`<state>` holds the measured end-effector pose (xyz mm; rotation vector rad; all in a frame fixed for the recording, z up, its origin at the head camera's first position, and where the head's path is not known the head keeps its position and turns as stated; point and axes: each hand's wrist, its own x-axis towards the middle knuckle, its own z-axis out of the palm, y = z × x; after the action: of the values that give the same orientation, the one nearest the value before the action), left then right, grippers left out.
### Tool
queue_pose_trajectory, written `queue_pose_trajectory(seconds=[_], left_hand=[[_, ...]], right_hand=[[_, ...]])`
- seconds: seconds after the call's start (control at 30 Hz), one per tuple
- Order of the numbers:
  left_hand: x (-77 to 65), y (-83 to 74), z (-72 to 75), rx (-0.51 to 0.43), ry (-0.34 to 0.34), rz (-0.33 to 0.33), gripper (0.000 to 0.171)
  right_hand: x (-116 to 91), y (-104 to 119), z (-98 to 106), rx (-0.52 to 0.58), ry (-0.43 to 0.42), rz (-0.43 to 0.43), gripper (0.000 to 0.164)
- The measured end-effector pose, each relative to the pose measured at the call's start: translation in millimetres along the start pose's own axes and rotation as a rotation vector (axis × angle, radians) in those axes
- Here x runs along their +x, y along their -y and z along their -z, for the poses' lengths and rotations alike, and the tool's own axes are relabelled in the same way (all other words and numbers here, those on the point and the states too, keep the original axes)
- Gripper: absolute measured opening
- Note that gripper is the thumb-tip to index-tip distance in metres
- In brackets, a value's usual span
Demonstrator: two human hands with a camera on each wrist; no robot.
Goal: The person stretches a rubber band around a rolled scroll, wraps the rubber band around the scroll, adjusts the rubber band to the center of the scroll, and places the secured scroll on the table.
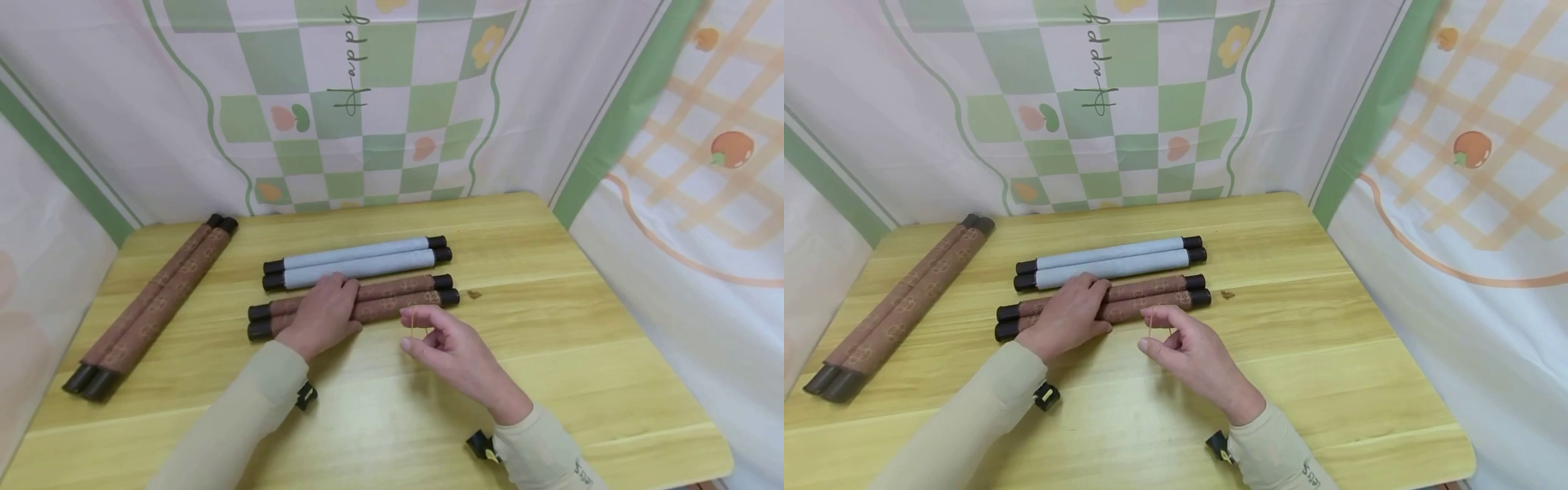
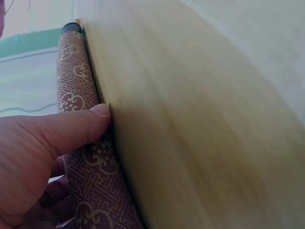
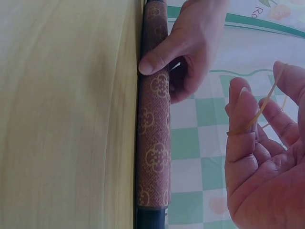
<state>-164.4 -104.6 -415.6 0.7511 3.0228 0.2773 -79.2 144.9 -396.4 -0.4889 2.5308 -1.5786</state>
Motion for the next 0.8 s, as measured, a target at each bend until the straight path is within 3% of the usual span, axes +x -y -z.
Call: queue_pose_trajectory(seconds=[0.33, 0.43, 0.6, 0.8], left_hand=[[-24.1, 10.6, 4.8, -0.085, 0.05, -0.016, 0.062], [-28.8, 12.0, 5.5, -0.087, 0.068, -0.031, 0.07], [-29.1, 12.2, 4.6, -0.086, 0.085, -0.055, 0.076], [-22.6, 9.8, -0.6, -0.064, 0.102, -0.025, 0.079]], right_hand=[[0.6, -0.5, -0.5, -0.01, 0.0, 0.004, 0.039], [0.8, -0.5, -0.6, -0.01, -0.002, 0.011, 0.041], [1.0, -0.2, -1.2, 0.003, 0.001, 0.014, 0.041], [1.2, -0.6, -2.2, 0.002, -0.001, 0.013, 0.041]])
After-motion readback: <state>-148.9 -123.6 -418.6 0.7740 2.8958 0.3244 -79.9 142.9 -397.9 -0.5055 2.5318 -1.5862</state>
